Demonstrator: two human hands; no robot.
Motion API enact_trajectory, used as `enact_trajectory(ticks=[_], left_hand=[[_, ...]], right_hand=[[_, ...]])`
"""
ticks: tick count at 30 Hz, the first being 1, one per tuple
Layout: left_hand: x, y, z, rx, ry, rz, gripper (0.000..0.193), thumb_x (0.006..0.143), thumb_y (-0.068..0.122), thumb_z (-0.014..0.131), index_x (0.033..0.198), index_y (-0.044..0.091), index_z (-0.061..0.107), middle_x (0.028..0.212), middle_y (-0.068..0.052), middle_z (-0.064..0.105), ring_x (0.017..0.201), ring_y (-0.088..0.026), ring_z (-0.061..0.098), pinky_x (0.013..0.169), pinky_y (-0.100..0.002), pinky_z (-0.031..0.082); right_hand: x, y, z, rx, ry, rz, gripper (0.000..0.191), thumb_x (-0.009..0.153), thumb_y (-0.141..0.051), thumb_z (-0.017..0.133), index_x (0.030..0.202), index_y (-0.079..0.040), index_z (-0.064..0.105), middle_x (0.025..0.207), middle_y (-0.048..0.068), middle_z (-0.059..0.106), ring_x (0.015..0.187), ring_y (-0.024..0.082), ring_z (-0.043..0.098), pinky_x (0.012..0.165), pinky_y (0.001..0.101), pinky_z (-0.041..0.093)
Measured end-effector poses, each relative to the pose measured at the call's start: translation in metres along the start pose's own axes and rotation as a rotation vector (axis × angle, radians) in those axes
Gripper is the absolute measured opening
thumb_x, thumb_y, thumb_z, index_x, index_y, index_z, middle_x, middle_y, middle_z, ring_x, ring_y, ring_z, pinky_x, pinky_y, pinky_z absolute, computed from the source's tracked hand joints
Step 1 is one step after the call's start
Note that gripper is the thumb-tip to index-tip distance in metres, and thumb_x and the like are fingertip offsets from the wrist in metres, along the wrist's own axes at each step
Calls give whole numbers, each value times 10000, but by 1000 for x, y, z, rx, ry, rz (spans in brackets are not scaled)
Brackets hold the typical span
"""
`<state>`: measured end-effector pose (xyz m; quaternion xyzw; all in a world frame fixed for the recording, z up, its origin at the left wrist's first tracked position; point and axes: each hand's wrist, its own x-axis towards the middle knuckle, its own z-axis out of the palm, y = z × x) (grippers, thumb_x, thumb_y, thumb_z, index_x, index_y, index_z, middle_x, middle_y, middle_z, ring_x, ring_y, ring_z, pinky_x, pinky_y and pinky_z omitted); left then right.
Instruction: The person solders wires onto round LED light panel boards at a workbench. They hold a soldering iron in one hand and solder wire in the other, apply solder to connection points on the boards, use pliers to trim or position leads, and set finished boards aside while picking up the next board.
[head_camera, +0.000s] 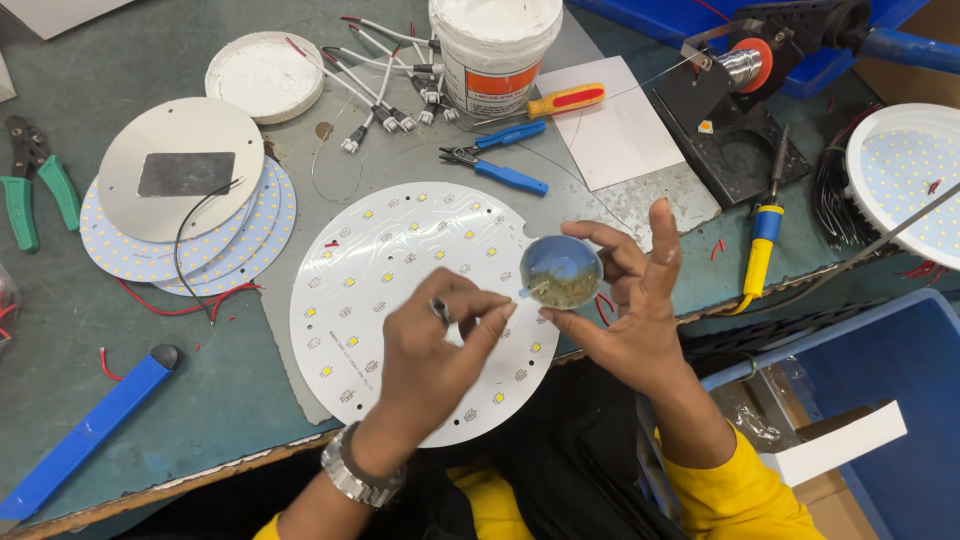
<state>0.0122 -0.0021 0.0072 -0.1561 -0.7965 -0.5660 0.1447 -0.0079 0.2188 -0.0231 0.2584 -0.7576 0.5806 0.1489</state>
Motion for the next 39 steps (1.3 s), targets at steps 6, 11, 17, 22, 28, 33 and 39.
enact_trajectory(ticks=[6, 11, 17, 22, 28, 33, 39], left_hand=[[8, -15, -5, -331, -151, -265, 192, 911, 203, 776, 923, 12, 791, 845, 1, 677, 747, -49, 617, 658, -207, 503], [5, -23, 0, -419, -164, -411, 206, 876, 206, 787, 876, 0, 783, 784, 9, 674, 684, -54, 603, 588, -211, 504], [2, -34, 5, -558, -165, -524, 171, 857, 163, 787, 851, -3, 750, 727, 4, 697, 634, -49, 573, 560, -211, 473], [0, -42, 5, -725, -170, -650, 144, 854, 122, 786, 821, -9, 738, 680, -1, 644, 579, -63, 510, 540, -212, 417], [3, -39, -1, -779, -206, -730, 128, 845, 118, 773, 787, 23, 710, 663, 13, 622, 563, -66, 496, 532, -214, 394], [8, -39, -1, -783, -243, -751, 129, 857, 123, 755, 787, 28, 701, 640, 7, 591, 545, -69, 482, 506, -209, 360], [11, -45, 4, -853, -274, -785, 127, 857, 100, 736, 777, 19, 679, 647, 16, 578, 541, -63, 466, 497, -201, 353]], right_hand=[[-3, -1, -1, 250, -59, 75, 1332, 832, 135, 811, 1655, -357, -114, 1518, 248, 523, 1319, 267, 630, 1102, 407, 566], [-3, -1, -4, 333, -74, 105, 1351, 813, 141, 812, 1648, -361, -123, 1523, 260, 517, 1324, 270, 621, 1100, 425, 572], [-4, 3, -7, 362, -71, 97, 1354, 811, 165, 795, 1648, -373, -123, 1517, 261, 525, 1341, 284, 619, 1107, 441, 576], [-6, 4, -12, 363, -42, 108, 1350, 796, 184, 778, 1637, -367, -123, 1522, 251, 503, 1373, 310, 610, 1099, 461, 587], [-8, 7, -13, 307, -55, 91, 1350, 776, 189, 765, 1639, -366, -111, 1506, 253, 503, 1327, 303, 621, 1059, 435, 583], [-13, 6, -10, 298, -122, 66, 1325, 817, 157, 785, 1639, -374, -109, 1510, 252, 507, 1265, 276, 651, 1048, 420, 596], [-13, 7, -12, 296, -150, 51, 1324, 825, 139, 792, 1639, -383, -112, 1503, 250, 513, 1274, 278, 652, 1042, 421, 608]])
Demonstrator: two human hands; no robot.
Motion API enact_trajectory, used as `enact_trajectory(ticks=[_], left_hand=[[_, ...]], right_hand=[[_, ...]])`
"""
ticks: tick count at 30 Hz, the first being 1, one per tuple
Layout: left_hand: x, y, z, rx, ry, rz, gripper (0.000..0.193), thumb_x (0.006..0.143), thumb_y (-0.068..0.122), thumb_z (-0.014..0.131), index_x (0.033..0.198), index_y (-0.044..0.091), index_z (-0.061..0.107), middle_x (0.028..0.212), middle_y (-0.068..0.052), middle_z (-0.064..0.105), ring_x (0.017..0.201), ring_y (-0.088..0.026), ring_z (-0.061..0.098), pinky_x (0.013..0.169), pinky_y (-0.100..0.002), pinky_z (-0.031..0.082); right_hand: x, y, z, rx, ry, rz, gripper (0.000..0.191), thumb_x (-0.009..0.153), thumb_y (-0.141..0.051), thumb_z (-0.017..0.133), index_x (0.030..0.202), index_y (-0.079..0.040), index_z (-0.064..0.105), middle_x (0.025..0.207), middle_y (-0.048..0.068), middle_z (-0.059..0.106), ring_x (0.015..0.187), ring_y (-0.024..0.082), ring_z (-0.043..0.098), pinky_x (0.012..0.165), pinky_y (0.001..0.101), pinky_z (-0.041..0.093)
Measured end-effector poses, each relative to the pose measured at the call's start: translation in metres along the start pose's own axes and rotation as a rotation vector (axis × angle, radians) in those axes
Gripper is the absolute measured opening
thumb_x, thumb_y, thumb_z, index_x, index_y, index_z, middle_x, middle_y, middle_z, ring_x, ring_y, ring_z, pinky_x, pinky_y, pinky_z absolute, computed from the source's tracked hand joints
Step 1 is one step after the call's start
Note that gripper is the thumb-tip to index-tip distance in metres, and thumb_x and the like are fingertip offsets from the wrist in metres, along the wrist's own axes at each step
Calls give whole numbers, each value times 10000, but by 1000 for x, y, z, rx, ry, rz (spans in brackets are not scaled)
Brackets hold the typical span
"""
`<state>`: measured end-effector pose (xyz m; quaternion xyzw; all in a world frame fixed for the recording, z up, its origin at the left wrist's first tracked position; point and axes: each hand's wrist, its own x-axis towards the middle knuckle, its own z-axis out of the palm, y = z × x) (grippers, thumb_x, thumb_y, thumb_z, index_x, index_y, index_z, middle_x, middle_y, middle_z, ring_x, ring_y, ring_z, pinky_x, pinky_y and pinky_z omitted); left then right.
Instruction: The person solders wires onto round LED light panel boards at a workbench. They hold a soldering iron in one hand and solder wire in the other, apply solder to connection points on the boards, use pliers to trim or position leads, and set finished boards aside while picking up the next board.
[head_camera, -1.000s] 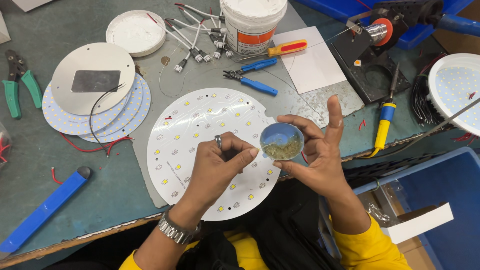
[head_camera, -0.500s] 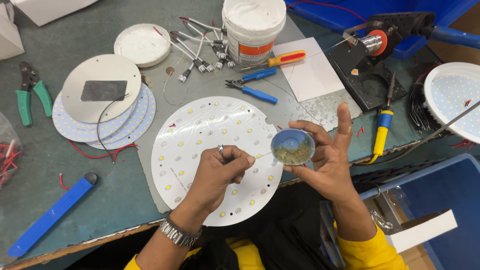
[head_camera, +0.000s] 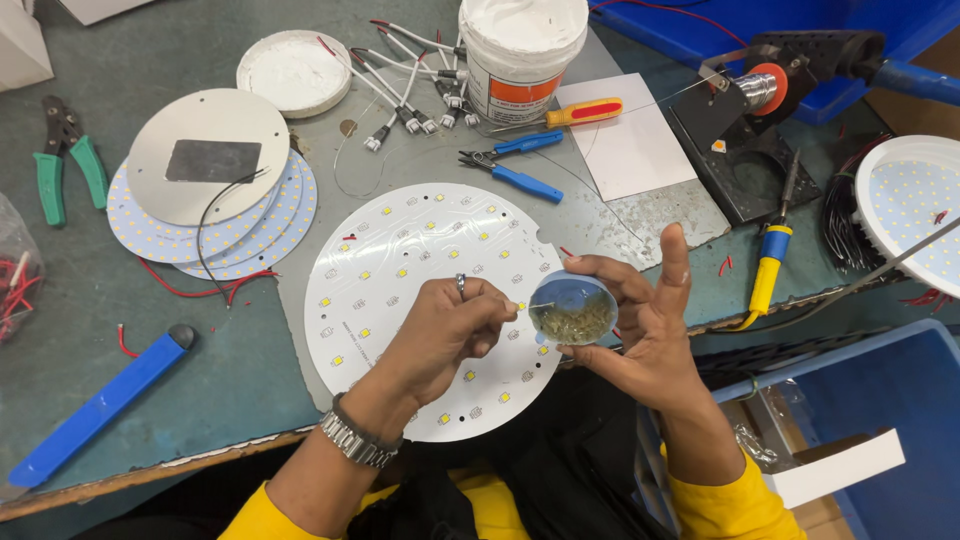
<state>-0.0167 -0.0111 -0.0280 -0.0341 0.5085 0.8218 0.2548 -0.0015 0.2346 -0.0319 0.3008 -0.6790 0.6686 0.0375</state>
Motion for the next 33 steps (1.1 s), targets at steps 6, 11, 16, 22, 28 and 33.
enact_trajectory(ticks=[6, 11, 16, 22, 28, 33], left_hand=[[3, -1, -5, -12, 25, -27, 134, 843, 98, 736, 754, 26, 667, 632, 10, 571, 525, -72, 470, 482, -209, 354], [-1, 4, -13, 13, 59, -18, 124, 842, 111, 733, 763, 31, 681, 625, 9, 572, 529, -71, 485, 483, -208, 353], [-12, 6, -9, 201, 47, 208, 112, 885, 111, 740, 829, 20, 708, 714, 19, 639, 620, -46, 552, 565, -204, 451], [-19, 5, -3, 445, 72, 320, 111, 897, 112, 745, 877, 4, 725, 796, 23, 691, 713, -21, 604, 636, -202, 509], [-31, 21, -7, 603, 168, 425, 157, 908, 141, 763, 847, 12, 697, 796, 14, 712, 700, -16, 592, 628, -204, 501], [-50, 62, -32, 929, 365, 641, 146, 895, 159, 776, 870, 33, 706, 805, -26, 756, 635, -62, 597, 565, -237, 470]], right_hand=[[-5, 4, -5, -18, 9, 0, 1331, 821, 148, 780, 1632, -393, -126, 1499, 257, 512, 1258, 283, 666, 1012, 414, 627], [-6, 2, -11, -20, 31, 8, 1327, 810, 170, 736, 1640, -395, -130, 1512, 263, 507, 1307, 296, 640, 1062, 436, 594], [1, -4, -8, -67, 37, 32, 1362, 785, 159, 774, 1641, -389, -132, 1509, 282, 520, 1334, 302, 612, 1089, 447, 558], [1, -5, -3, 7, 20, 41, 1347, 818, 138, 792, 1650, -388, -128, 1501, 279, 542, 1356, 289, 603, 1115, 447, 561], [6, 13, -27, -164, 180, 53, 1315, 835, 45, 857, 1700, -254, -87, 1405, 202, 577, 1270, 244, 631, 1090, 379, 540], [31, 40, -61, -713, 230, 175, 1256, 850, -70, 928, 1697, -102, 2, 1447, 175, 616, 1238, 224, 618, 1021, 361, 502]])
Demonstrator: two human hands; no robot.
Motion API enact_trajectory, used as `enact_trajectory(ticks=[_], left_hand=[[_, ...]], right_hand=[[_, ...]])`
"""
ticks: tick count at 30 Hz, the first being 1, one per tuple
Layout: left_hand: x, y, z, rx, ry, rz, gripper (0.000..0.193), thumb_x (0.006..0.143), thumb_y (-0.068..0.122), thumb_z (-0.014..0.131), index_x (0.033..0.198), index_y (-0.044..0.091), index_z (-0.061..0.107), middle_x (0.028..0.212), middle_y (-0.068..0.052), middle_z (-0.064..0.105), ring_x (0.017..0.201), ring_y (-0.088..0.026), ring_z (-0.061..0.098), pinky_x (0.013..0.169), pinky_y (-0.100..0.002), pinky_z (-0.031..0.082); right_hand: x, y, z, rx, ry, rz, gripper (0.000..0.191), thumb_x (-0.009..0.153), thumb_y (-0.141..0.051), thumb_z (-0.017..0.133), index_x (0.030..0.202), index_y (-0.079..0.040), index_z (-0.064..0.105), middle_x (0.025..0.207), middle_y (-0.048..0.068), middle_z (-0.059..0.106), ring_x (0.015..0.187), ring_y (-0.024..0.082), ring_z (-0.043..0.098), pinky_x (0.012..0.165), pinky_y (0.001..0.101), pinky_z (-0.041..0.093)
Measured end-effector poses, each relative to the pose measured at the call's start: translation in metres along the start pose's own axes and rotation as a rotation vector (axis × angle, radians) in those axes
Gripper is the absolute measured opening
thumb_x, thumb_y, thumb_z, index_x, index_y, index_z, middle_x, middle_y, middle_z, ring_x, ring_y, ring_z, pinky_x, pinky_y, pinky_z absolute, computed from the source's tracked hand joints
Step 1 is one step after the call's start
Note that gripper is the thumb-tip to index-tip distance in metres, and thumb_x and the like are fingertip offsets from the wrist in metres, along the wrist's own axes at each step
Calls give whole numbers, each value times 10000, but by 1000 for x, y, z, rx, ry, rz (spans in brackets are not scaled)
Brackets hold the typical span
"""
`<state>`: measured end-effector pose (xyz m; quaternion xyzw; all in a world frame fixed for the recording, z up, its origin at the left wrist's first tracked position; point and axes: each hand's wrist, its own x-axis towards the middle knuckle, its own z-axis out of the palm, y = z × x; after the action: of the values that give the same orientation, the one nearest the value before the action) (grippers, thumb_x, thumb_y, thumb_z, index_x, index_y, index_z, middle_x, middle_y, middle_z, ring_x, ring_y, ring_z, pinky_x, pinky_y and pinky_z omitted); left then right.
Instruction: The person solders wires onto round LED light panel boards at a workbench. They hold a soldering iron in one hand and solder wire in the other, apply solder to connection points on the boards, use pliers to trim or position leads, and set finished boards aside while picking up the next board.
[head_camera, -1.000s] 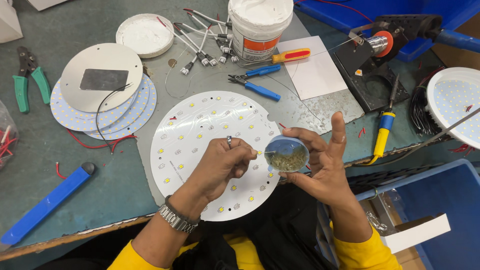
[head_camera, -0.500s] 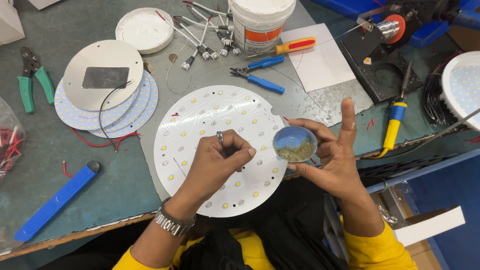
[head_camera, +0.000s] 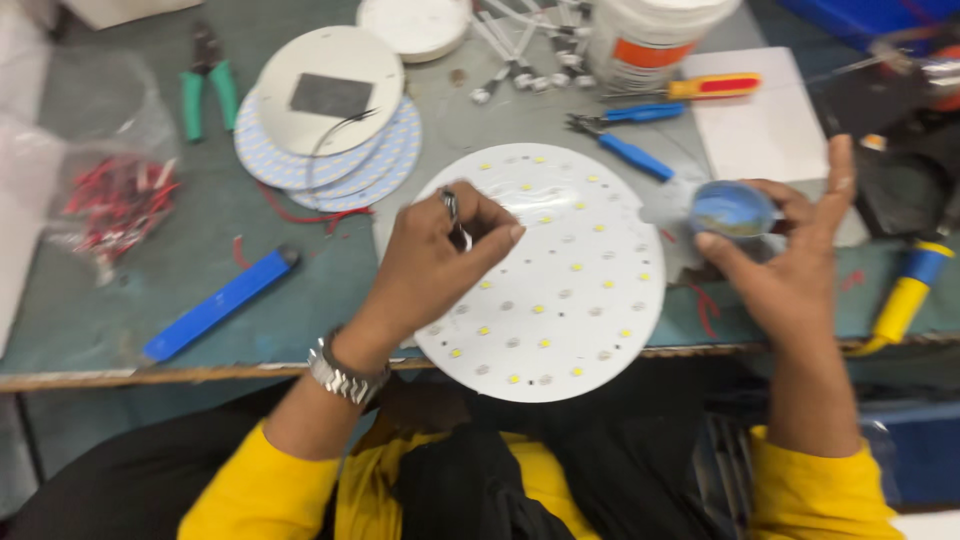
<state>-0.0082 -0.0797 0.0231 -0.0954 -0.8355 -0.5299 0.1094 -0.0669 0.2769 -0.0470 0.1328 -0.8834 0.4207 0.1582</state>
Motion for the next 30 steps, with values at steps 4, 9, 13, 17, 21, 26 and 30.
enact_trajectory(ticks=[4, 9, 13, 17, 21, 26, 30], left_hand=[[8, -1, -31, 152, -76, 84, 127, 905, 157, 758, 892, 38, 718, 864, -64, 753, 698, -124, 699, 572, -284, 505], [-7, -3, -41, 257, -200, 146, 127, 893, 157, 742, 920, 38, 707, 968, -104, 752, 791, -225, 728, 627, -355, 532], [-27, -13, -22, 128, -309, 100, 130, 932, 137, 678, 963, 38, 600, 1212, -130, 737, 1179, -314, 668, 992, -445, 490], [-29, -34, 5, 35, -401, 153, 129, 982, 106, 618, 1005, 37, 512, 1346, -162, 675, 1482, -394, 448, 1245, -547, 254], [-27, -50, 13, 68, -437, 178, 88, 960, 98, 602, 1003, 52, 540, 1353, -155, 678, 1466, -372, 449, 1240, -554, 211], [-36, -56, 0, 56, -433, 88, 84, 933, 113, 596, 991, 61, 564, 1300, -111, 733, 1456, -315, 491, 1253, -524, 227], [-38, -56, -12, 67, -498, 22, 40, 927, 112, 599, 926, 76, 580, 1283, -106, 757, 1475, -314, 478, 1251, -515, 221]], right_hand=[[19, 11, 9, -5, -58, -69, 1205, 914, -95, 929, 1716, -91, 30, 1333, 126, 655, 1241, 204, 626, 1108, 355, 496], [20, 19, 10, -109, -5, -200, 1153, 686, -51, 922, 1587, 21, 205, 1489, 280, 444, 1260, 305, 587, 912, 406, 478], [6, 38, -15, 336, 208, 56, 343, 1061, -45, 809, 1328, -18, 595, 1223, 113, 675, 1046, 166, 639, 816, 288, 478], [11, 64, -54, 1047, 327, 269, 256, 1138, -263, 719, 1291, -63, 670, 1045, 67, 699, 848, 169, 639, 766, 290, 515], [36, 85, -82, 1409, 279, 417, 205, 1133, -322, 675, 1306, -214, 648, 1042, 40, 684, 851, 162, 669, 780, 292, 535], [73, 110, -83, 1275, 511, 471, 148, 1075, -189, 698, 1176, -217, 593, 898, 22, 640, 742, 136, 598, 682, 268, 469], [96, 146, -104, 1125, 585, 344, 321, 1007, -359, 802, 945, -166, 552, 786, -21, 572, 671, 126, 559, 621, 312, 471]])
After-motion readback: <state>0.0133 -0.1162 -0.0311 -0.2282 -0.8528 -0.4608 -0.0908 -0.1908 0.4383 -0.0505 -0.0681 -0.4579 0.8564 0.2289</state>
